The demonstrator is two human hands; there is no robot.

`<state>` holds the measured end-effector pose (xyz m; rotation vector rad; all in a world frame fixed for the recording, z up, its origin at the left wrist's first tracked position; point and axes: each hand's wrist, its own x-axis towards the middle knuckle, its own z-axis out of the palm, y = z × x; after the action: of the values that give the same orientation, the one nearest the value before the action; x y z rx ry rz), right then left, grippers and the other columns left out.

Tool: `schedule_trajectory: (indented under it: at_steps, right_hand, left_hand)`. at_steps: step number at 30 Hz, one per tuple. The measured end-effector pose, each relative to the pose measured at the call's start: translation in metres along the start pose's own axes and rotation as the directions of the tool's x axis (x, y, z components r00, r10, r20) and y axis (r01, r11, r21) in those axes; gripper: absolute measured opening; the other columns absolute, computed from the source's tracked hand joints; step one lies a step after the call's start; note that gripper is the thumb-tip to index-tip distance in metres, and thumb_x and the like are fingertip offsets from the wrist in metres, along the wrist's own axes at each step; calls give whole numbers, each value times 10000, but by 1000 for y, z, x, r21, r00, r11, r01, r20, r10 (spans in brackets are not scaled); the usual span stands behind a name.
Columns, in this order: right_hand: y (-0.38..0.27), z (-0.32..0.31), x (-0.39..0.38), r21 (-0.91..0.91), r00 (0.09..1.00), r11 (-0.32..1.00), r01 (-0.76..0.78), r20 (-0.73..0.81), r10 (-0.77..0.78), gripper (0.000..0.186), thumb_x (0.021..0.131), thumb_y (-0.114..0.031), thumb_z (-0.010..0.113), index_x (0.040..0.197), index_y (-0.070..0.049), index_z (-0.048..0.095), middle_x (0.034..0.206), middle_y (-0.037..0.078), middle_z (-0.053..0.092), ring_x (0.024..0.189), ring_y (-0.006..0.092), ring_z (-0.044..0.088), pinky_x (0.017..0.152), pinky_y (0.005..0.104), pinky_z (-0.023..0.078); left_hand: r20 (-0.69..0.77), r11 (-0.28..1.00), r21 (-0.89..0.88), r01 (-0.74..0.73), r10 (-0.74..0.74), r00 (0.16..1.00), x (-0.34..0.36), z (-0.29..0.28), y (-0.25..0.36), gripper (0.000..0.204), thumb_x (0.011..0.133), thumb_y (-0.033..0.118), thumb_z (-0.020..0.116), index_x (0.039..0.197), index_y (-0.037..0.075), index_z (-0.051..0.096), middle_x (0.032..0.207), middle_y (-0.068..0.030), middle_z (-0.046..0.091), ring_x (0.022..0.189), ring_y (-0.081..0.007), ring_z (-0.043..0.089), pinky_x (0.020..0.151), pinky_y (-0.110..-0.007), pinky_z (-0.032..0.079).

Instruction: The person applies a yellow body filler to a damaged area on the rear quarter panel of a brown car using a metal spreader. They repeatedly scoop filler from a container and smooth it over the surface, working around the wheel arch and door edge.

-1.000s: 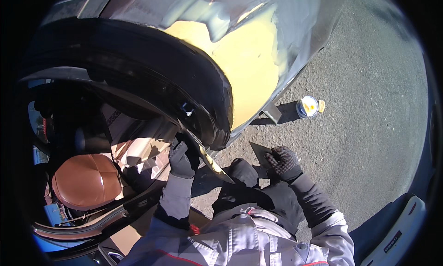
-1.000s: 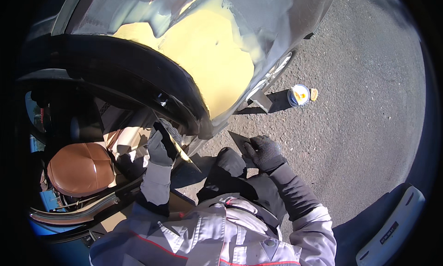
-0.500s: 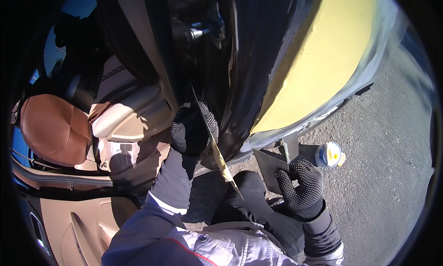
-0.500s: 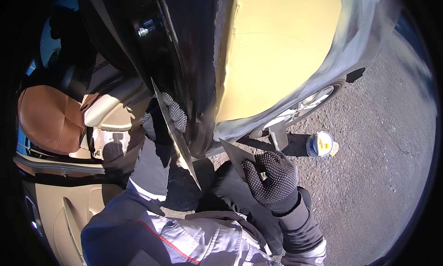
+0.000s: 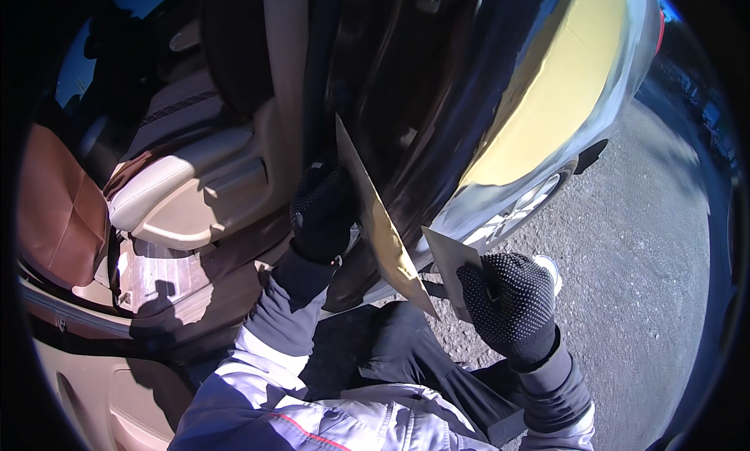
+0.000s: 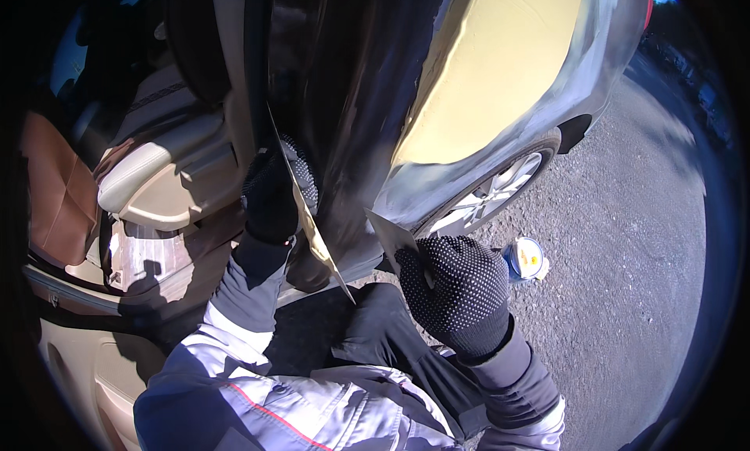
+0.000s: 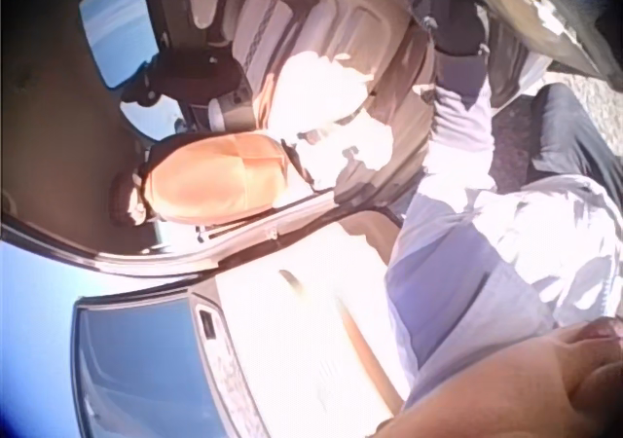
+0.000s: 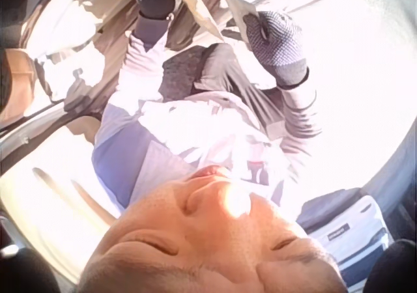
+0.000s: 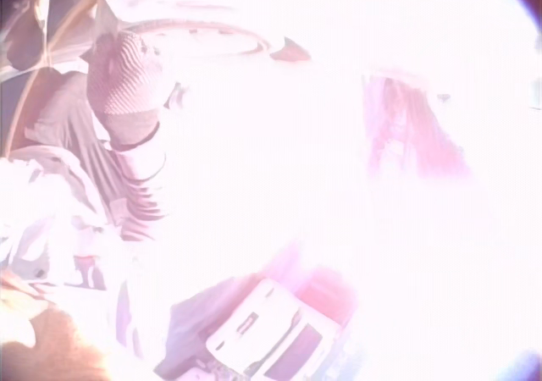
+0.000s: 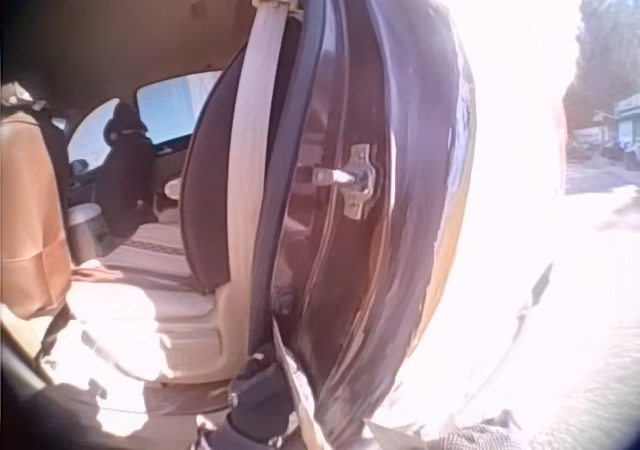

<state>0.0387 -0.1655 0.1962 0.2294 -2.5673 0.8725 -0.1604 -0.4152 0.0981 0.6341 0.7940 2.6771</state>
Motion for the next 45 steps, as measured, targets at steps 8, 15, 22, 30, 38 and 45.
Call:
schedule_trajectory:
  at_steps: [8,15,22,30,38,45]
  right_hand:
    - [-2,5,-4,-70,997,997,39,-63,-43,159,958,-158,693,924,-14,749,721,147,702,632,294,706,590,395,558]
    - [13,8,-4,-15,998,1000,-16,-68,15,183,965,-175,692,970,-1,746,742,156,704,660,289,706,628,395,559]
    - [29,6,-2,14,999,999,29,-39,-28,185,952,-156,710,1014,15,743,805,186,710,693,302,707,664,392,565]
    - [37,-2,5,171,999,985,-2,-40,9,178,961,-147,688,1027,7,748,896,183,739,815,325,742,742,406,580]
    - [9,-10,-8,200,984,967,157,-114,-136,158,935,-115,724,1035,7,739,824,166,706,750,323,717,671,403,571]
    - [-23,-48,-17,61,954,954,292,45,-295,188,927,-106,731,1068,19,739,827,170,729,702,314,735,635,386,594]
  left_hand:
    - [235,646,616,-450,394,888,-3,2,-8,211,1062,159,549,1211,43,643,1040,-123,705,943,-232,705,824,-358,580]
    - [-41,933,315,-172,195,980,-31,-1,-9,167,1042,104,583,1166,37,673,1125,-102,717,1025,-215,695,914,-346,554]
    - [-153,999,-16,-30,27,988,-49,-9,-11,180,1041,107,572,1188,63,668,1081,-71,717,990,-209,690,893,-343,554]
    - [-123,999,30,-45,48,991,-54,-9,-16,128,1037,127,580,1128,103,667,1013,-16,698,946,-132,678,832,-295,556]
    - [-57,998,36,-47,49,997,-65,0,-15,379,1002,67,542,1378,20,561,1266,-91,654,1169,-215,636,1030,-353,509]
    - [-32,595,759,-265,440,897,-48,39,-13,208,1061,89,516,1180,-31,638,1076,-83,671,999,-181,631,898,-322,511]
